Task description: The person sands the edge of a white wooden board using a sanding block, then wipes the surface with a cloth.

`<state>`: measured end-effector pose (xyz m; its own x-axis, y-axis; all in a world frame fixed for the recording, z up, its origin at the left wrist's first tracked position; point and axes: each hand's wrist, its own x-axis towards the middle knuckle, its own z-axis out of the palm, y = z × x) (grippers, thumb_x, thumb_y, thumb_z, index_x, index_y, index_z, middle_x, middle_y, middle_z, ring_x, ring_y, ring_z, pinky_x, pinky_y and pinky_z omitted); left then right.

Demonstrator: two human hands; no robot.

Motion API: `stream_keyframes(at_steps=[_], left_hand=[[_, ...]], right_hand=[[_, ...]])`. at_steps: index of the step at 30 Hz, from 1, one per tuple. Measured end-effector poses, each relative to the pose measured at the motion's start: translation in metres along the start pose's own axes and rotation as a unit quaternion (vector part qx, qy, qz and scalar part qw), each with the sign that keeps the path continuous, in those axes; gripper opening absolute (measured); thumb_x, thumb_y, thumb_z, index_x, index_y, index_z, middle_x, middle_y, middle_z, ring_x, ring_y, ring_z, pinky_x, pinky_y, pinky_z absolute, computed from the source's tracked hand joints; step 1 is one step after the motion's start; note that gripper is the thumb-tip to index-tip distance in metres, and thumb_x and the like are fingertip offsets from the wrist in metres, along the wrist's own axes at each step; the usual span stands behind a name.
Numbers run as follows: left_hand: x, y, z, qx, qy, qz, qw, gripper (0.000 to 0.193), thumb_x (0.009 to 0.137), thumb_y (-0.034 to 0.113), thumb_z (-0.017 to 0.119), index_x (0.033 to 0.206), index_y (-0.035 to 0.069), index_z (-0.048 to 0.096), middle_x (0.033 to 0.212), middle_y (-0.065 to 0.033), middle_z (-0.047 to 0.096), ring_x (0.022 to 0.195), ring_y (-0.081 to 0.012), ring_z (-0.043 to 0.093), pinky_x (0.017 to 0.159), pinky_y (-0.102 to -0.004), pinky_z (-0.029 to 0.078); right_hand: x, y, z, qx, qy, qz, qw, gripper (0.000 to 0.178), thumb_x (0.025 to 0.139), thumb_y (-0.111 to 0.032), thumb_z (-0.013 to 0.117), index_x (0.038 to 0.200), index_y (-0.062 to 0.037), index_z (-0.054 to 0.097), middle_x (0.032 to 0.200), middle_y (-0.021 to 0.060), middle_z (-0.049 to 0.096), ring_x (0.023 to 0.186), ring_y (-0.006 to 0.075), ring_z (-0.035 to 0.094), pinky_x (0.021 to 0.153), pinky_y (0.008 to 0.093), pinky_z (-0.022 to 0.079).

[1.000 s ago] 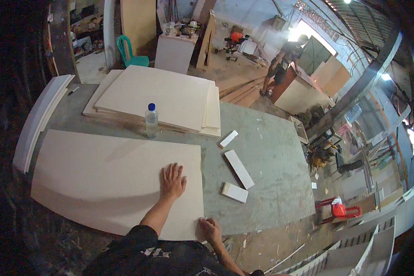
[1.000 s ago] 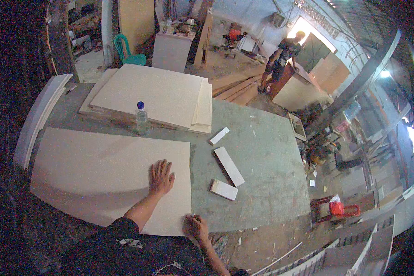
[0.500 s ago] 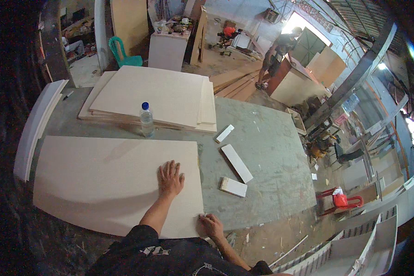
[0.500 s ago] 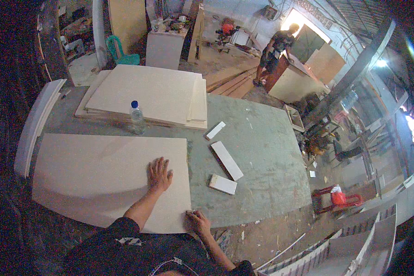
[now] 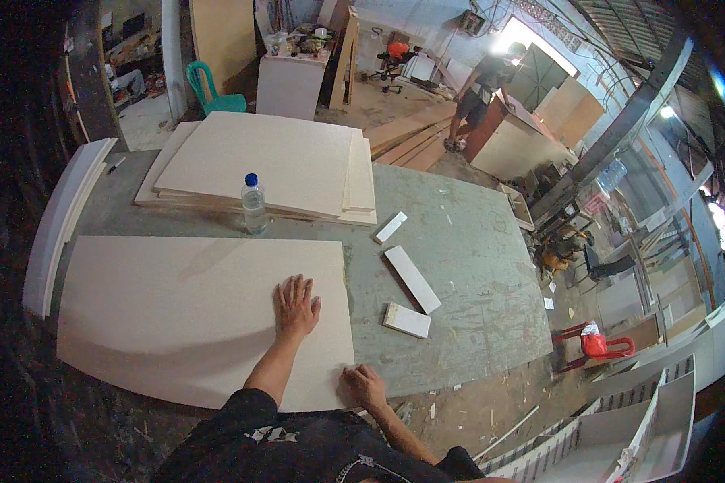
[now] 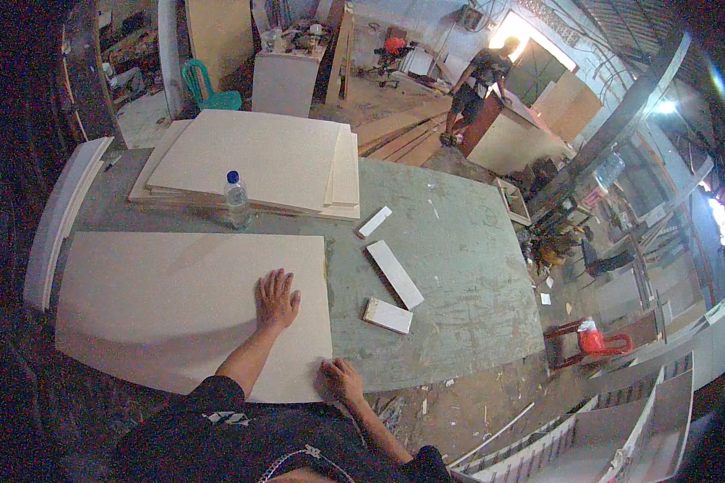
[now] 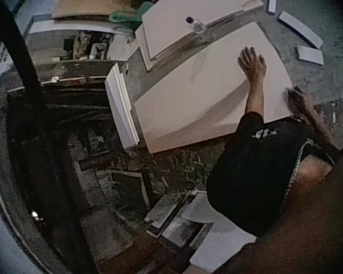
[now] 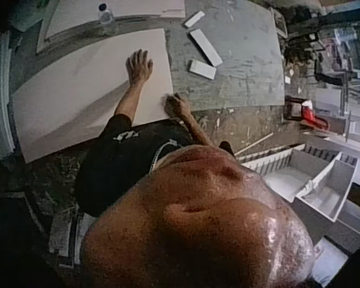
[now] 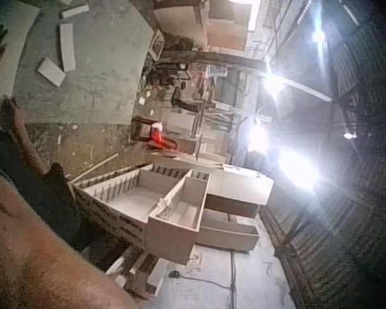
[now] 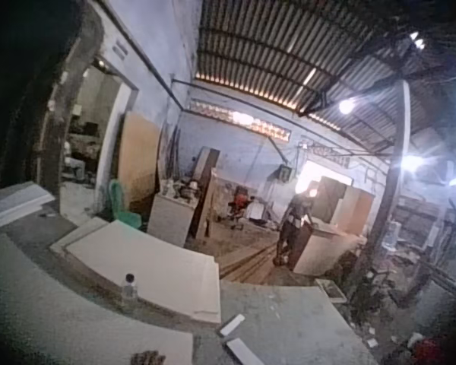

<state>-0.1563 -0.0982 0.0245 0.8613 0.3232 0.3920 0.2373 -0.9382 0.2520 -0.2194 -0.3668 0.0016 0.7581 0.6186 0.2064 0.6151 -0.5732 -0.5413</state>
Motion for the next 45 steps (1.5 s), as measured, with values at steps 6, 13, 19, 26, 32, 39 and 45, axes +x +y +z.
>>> stream_keyframes(at_steps=[6, 13, 19, 26, 32, 39, 45], left_hand=[[-0.001, 0.000, -0.008, -0.003, -0.008, -0.003, 1.000, 0.054, 0.092, 0.037, 0.055, 0.136, 0.006, 0.050, 0.146, -0.0153, 0.042, 0.137, -0.0351, 0.035, 0.114, -0.0574, 0.021], [-0.002, -0.001, -0.006, 0.010, 0.002, 0.003, 1.000, 0.054, 0.092, 0.036, 0.054, 0.137, 0.007, 0.049, 0.147, -0.0148, 0.040, 0.138, -0.0348, 0.033, 0.114, -0.0575, 0.021], [0.001, 0.000, 0.000, 0.006, -0.026, -0.012, 1.000, 0.055, 0.093, 0.037, 0.052, 0.139, 0.007, 0.047, 0.149, -0.0140, 0.038, 0.140, -0.0342, 0.030, 0.115, -0.0573, 0.019], [0.000, 0.000, -0.003, -0.007, -0.019, -0.009, 1.000, 0.056, 0.094, 0.038, 0.052, 0.140, 0.007, 0.046, 0.149, -0.0145, 0.038, 0.140, -0.0344, 0.031, 0.115, -0.0578, 0.018], [0.000, -0.001, -0.001, -0.002, -0.023, -0.004, 1.000, 0.056, 0.094, 0.038, 0.052, 0.140, 0.007, 0.045, 0.149, -0.0156, 0.038, 0.140, -0.0345, 0.031, 0.115, -0.0591, 0.018], [0.000, -0.004, 0.005, -0.001, -0.024, -0.008, 1.000, 0.058, 0.094, 0.039, 0.051, 0.142, 0.008, 0.043, 0.150, -0.0157, 0.036, 0.141, -0.0338, 0.029, 0.116, -0.0582, 0.016], [0.001, -0.003, 0.003, -0.008, -0.042, -0.009, 0.999, 0.058, 0.094, 0.040, 0.051, 0.142, 0.008, 0.044, 0.150, -0.0155, 0.038, 0.141, -0.0344, 0.029, 0.117, -0.0572, 0.015]], right_hand=[[-0.001, -0.003, -0.004, 0.017, -0.027, -0.006, 0.999, 0.014, 0.085, -0.016, 0.067, 0.098, -0.0141, 0.068, 0.088, 0.0052, 0.060, 0.086, 0.0277, 0.060, 0.068, 0.0394, 0.051], [0.013, -0.007, 0.000, -0.017, 0.007, -0.020, 1.000, 0.008, 0.085, -0.017, 0.067, 0.089, -0.0106, 0.065, 0.087, 0.0055, 0.059, 0.085, 0.0279, 0.059, 0.070, 0.0407, 0.049], [0.008, 0.003, 0.007, -0.029, 0.022, -0.054, 0.998, 0.009, 0.083, -0.016, 0.067, 0.086, -0.0091, 0.063, 0.088, 0.0065, 0.058, 0.086, 0.0289, 0.057, 0.073, 0.0412, 0.047], [-0.004, 0.013, 0.010, 0.003, -0.021, -0.063, 0.998, 0.033, 0.072, -0.009, 0.067, 0.104, -0.0117, 0.064, 0.090, 0.0074, 0.056, 0.091, 0.0291, 0.055, 0.079, 0.0406, 0.044], [-0.003, 0.008, 0.005, 0.014, -0.042, -0.043, 0.998, 0.036, 0.073, -0.008, 0.066, 0.109, -0.0120, 0.065, 0.092, 0.0078, 0.056, 0.093, 0.0291, 0.056, 0.081, 0.0408, 0.044], [0.004, 0.008, 0.006, -0.004, -0.021, -0.030, 0.999, 0.033, 0.072, -0.010, 0.067, 0.105, -0.0117, 0.065, 0.093, 0.0075, 0.057, 0.093, 0.0286, 0.057, 0.082, 0.0396, 0.044], [0.006, 0.012, 0.009, -0.010, -0.026, -0.045, 0.999, 0.032, 0.072, -0.011, 0.070, 0.104, -0.0131, 0.065, 0.090, 0.0060, 0.057, 0.091, 0.0277, 0.057, 0.081, 0.0395, 0.044]])
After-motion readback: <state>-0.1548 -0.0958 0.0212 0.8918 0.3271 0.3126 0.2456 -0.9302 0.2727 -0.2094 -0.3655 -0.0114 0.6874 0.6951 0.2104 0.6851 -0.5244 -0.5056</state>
